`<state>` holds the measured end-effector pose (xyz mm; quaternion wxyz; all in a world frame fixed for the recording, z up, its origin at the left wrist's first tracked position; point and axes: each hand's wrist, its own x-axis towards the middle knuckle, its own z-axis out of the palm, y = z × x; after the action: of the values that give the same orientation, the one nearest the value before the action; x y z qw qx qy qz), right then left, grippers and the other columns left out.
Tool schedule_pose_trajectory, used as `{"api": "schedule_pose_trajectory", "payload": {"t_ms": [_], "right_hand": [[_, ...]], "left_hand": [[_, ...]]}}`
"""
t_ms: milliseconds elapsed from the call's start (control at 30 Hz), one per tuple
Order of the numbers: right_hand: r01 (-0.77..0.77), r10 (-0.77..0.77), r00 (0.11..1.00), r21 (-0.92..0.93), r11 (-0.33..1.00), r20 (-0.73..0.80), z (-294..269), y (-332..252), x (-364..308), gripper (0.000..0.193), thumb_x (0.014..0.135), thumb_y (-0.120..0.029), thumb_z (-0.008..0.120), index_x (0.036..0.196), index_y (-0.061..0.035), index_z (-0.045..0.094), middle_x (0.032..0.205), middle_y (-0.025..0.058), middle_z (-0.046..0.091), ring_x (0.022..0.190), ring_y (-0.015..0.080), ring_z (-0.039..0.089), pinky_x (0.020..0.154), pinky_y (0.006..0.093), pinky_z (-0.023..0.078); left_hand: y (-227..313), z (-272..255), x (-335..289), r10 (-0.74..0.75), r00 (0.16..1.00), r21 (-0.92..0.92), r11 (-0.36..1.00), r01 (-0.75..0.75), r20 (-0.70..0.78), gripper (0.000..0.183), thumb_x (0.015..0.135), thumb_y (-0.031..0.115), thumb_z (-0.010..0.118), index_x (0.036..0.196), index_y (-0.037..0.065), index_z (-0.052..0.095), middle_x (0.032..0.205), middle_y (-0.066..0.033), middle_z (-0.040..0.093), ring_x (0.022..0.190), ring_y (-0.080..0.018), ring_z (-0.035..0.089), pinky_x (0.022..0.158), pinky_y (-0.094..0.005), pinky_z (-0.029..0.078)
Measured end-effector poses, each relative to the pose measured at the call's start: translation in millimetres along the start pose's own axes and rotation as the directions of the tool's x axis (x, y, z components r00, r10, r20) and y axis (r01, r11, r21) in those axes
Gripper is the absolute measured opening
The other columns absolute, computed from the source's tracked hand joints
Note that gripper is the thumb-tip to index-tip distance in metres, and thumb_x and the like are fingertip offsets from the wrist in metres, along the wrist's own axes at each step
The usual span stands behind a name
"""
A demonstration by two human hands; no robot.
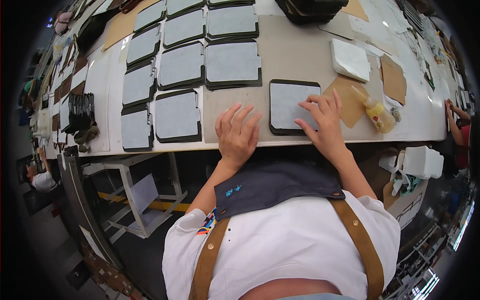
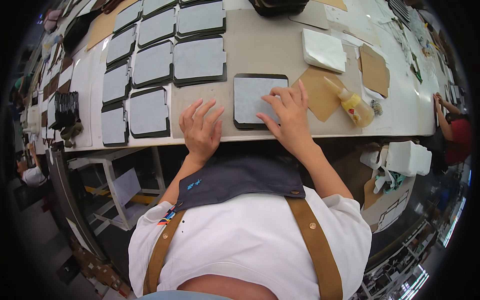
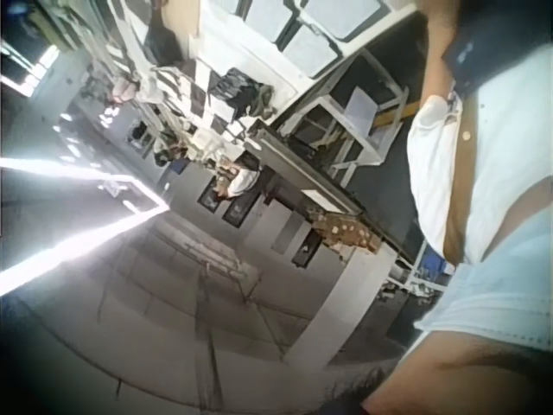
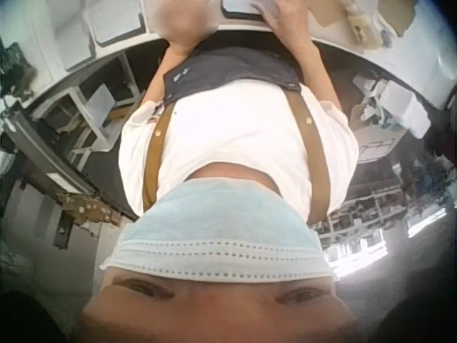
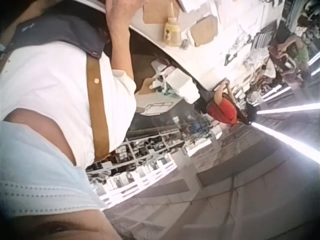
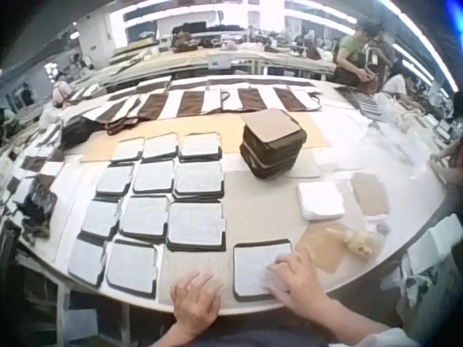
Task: The person applies glue from a squeeze bottle onto black rectangular pads, then places a white square sheet on top and presses it down. They repeat this process for several units, stacking the finished assemblies on the table.
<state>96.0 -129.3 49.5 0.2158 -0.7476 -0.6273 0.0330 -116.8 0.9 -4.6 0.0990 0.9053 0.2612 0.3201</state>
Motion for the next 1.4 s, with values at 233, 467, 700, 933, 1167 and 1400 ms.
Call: {"api": "schedule_pose_trajectory", "payload": {"t_ms": [233, 467, 700, 933, 1167, 1400], "right_hand": [[-0.138, 0.153, 0.977, -0.109, 0.984, 0.151, 20, -36, -29, 0.097, 0.085, -0.047, 0.072, 0.155, 0.0025, 0.024, 0.161, 0.0203, 0.024, 0.151, 0.0346, 0.022, 0.122, 0.0536, 0.015], [-0.134, 0.137, 0.99, 0.076, 0.988, -0.04, 15, -52, -46, 0.039, 0.086, -0.019, 0.074, 0.121, -0.0042, 0.062, 0.129, 0.0126, 0.058, 0.123, 0.03, 0.053, 0.114, 0.0487, 0.03], [-0.069, 0.086, 0.969, 0.081, 0.994, -0.23, 8, -12, 17, 0.027, 0.083, -0.008, 0.072, 0.11, -0.0067, 0.067, 0.111, 0.0082, 0.062, 0.109, 0.0268, 0.056, 0.104, 0.046, 0.036], [0.121, -0.128, 0.983, -0.063, 0.991, -0.129, 32, 14, 71, 0.03, 0.083, -0.012, 0.073, 0.113, -0.0092, 0.068, 0.114, 0.0082, 0.059, 0.114, 0.0247, 0.054, 0.114, 0.0482, 0.029], [0.114, -0.119, 0.983, -0.042, 0.993, -0.141, 36, 13, 71, 0.029, 0.081, -0.01, 0.074, 0.109, -0.0099, 0.067, 0.113, 0.0062, 0.06, 0.112, 0.0241, 0.055, 0.114, 0.0485, 0.027], [0.114, -0.118, 0.977, -0.032, 0.993, -0.175, 35, 10, 70, 0.026, 0.079, -0.009, 0.075, 0.104, -0.0095, 0.065, 0.112, 0.0057, 0.06, 0.111, 0.024, 0.056, 0.113, 0.0487, 0.027]], "left_hand": [[-3, -2, -1, 0.058, 0.998, -0.111, 0.992, -0.055, 0.026, 0.034, 0.081, 0.01, 0.073, 0.113, 0.021, 0.071, 0.13, 0.0003, 0.062, 0.127, -0.0267, 0.052, 0.108, -0.0452, 0.033], [-3, -4, -1, 0.094, 0.994, -0.145, 0.986, -0.086, 0.055, 0.033, 0.081, 0.009, 0.073, 0.112, 0.02, 0.072, 0.13, -0.0008, 0.062, 0.128, -0.0268, 0.051, 0.109, -0.0451, 0.033], [0, -6, 5, 0.067, 0.993, -0.104, 0.993, -0.057, 0.093, 0.032, 0.082, 0.009, 0.073, 0.112, 0.02, 0.072, 0.131, -0.0011, 0.062, 0.13, -0.0269, 0.05, 0.11, -0.0455, 0.032], [0, 0, 1, -0.008, 0.999, -0.045, 0.999, 0.01, 0.053, 0.033, 0.082, 0.01, 0.073, 0.113, 0.02, 0.071, 0.132, -0.0016, 0.061, 0.13, -0.0277, 0.049, 0.11, -0.0475, 0.032], [1, 0, 2, -0.009, 0.998, -0.049, 0.999, 0.012, 0.069, 0.032, 0.082, 0.01, 0.073, 0.112, 0.019, 0.071, 0.132, -0.0022, 0.061, 0.131, -0.0279, 0.049, 0.11, -0.0479, 0.032], [1, -2, 3, 0.017, 0.997, -0.033, 0.999, -0.015, 0.072, 0.031, 0.084, 0.013, 0.072, 0.115, 0.017, 0.07, 0.132, -0.0025, 0.06, 0.131, -0.0269, 0.048, 0.108, -0.0455, 0.034]]}}
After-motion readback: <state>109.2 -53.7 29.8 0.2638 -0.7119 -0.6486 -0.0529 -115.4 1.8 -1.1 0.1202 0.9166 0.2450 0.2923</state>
